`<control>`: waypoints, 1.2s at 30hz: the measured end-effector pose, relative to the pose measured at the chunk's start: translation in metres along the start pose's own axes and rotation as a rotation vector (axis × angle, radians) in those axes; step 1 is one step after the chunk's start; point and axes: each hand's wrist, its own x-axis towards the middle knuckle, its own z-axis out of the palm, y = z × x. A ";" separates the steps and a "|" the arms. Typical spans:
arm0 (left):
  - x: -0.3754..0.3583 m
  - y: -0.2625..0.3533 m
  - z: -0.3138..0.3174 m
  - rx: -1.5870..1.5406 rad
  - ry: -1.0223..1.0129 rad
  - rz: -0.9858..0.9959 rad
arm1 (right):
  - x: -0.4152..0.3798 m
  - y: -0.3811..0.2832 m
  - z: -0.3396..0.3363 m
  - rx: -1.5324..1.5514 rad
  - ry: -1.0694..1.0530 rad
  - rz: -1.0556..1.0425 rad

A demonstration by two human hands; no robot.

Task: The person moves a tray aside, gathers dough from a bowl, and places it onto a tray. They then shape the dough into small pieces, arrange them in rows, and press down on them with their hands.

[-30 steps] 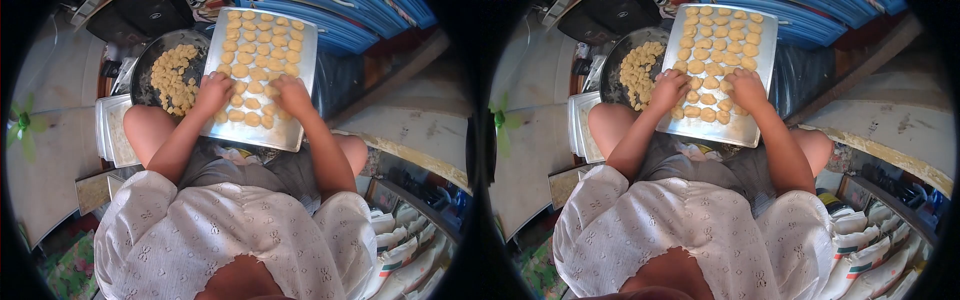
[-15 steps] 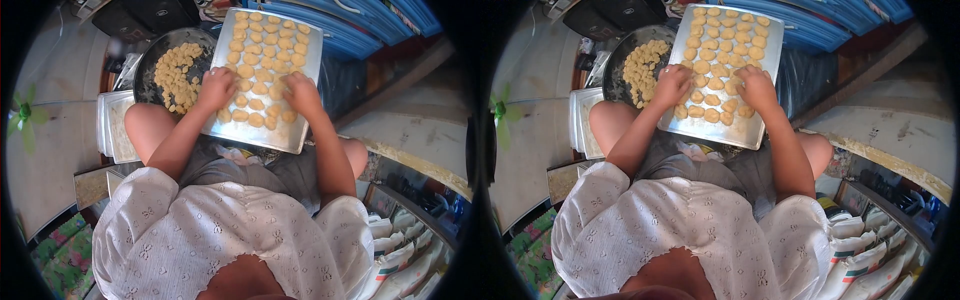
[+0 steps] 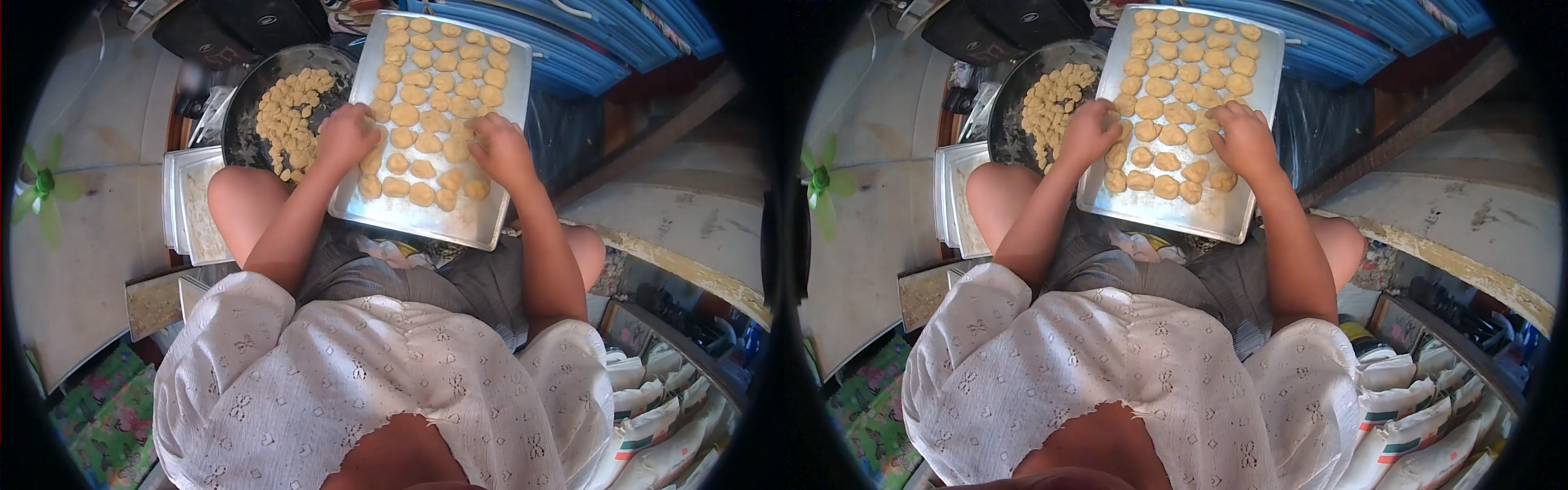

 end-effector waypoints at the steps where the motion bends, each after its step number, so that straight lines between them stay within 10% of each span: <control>1: -0.003 0.001 -0.002 0.001 -0.004 0.002 | -0.001 0.000 0.001 0.000 0.000 -0.003; 4: -0.010 -0.003 -0.001 -0.052 -0.206 -0.132 | -0.001 0.002 0.004 0.005 -0.002 -0.028; 16: -0.031 0.018 -0.001 0.030 -0.293 0.333 | -0.012 -0.030 0.043 0.032 -0.137 -0.200; 36: -0.042 0.000 0.001 -0.113 -0.128 0.052 | -0.025 -0.022 0.035 -0.106 -0.166 -0.056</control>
